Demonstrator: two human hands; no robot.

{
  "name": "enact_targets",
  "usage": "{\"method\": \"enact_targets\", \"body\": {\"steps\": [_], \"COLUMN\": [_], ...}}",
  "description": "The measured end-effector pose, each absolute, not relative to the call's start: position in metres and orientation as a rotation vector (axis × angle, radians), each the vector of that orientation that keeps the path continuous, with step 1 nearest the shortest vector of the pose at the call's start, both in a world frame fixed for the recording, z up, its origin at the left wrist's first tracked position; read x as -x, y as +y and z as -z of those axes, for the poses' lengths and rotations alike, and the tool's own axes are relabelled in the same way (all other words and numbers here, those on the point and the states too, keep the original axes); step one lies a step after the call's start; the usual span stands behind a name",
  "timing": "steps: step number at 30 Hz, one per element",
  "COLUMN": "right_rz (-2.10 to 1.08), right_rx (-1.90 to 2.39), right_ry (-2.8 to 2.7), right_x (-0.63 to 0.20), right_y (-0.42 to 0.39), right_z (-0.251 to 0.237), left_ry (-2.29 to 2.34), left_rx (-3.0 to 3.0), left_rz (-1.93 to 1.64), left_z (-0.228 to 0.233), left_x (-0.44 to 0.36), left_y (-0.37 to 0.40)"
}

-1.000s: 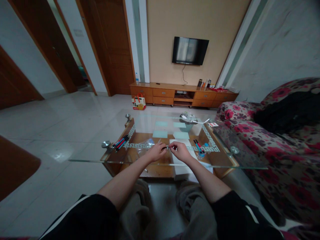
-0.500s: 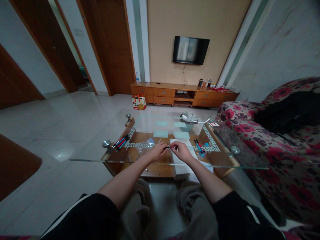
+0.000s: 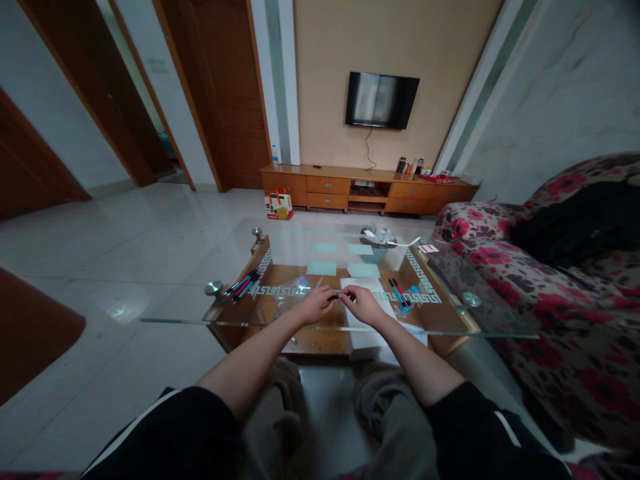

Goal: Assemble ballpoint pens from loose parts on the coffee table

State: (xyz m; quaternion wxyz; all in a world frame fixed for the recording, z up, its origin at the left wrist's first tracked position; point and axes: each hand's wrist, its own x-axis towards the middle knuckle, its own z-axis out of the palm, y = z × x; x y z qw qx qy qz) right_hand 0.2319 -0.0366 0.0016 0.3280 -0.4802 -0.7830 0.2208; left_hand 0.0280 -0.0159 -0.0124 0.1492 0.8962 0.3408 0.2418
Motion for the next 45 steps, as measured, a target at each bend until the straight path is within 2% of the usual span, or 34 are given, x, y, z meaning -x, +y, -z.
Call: {"method": "enact_targets", "body": {"steps": [45], "right_rz": [-0.479], "right_rx": [1.239], "right_ry": [-2.159], "right_x": [-0.2322], "right_y": [-0.031], "right_z": [0.0063], "left_ry": [0.976], "left_rx": [-2.622], "left_rz": [-0.691], "left_z": [0.0126], "left_x": [-0.0287], "left_y": [-0.0159]}}
